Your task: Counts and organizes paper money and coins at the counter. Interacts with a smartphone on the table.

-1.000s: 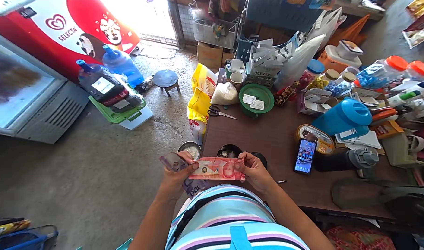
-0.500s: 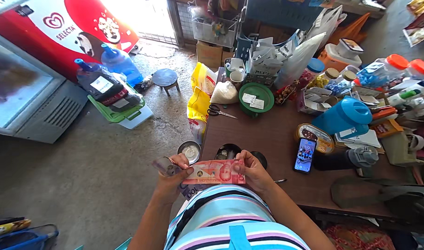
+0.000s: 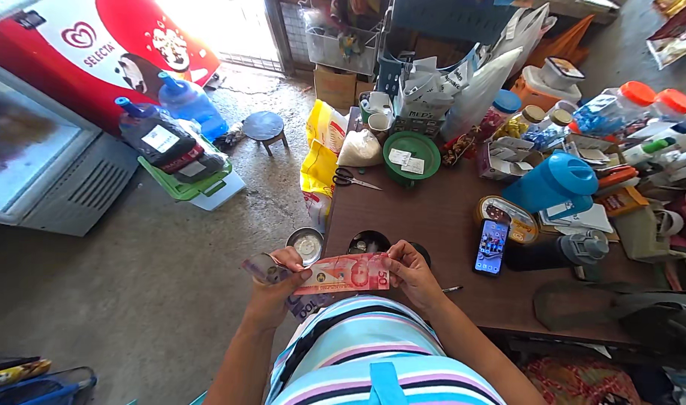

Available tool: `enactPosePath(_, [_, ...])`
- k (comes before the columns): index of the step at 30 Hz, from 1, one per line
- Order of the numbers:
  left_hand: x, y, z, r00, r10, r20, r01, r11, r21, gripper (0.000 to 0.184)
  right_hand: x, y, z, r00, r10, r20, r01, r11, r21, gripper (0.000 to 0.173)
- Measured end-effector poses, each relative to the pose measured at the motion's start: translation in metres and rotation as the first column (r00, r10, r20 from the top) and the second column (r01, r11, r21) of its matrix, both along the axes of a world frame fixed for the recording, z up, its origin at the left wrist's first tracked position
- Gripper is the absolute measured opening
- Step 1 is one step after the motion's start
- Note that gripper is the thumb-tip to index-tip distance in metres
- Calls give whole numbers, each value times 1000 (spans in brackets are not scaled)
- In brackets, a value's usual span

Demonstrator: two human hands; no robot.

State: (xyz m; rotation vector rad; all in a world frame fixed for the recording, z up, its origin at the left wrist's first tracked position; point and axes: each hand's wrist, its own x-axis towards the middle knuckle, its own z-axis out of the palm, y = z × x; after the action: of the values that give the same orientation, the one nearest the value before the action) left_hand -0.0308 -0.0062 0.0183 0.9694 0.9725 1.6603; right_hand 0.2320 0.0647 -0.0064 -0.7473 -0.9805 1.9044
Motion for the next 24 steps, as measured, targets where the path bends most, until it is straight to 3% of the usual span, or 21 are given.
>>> enactPosePath(7, [3,-2,-2,999,-24,22,25,999,-26,18,2,1,-9,998,26,-59,-23,999,46,12])
enactPosePath(15, [4,-3,-5,1000,-12,-4,11,999,-53,19,0,2,-11,993,11,-118,9,986,165,23])
enactPosePath(24, [4,-5,-3,1000,15,13,-14,998,-59,18,1,1,-13,994,-46,-98,61,985,161,27])
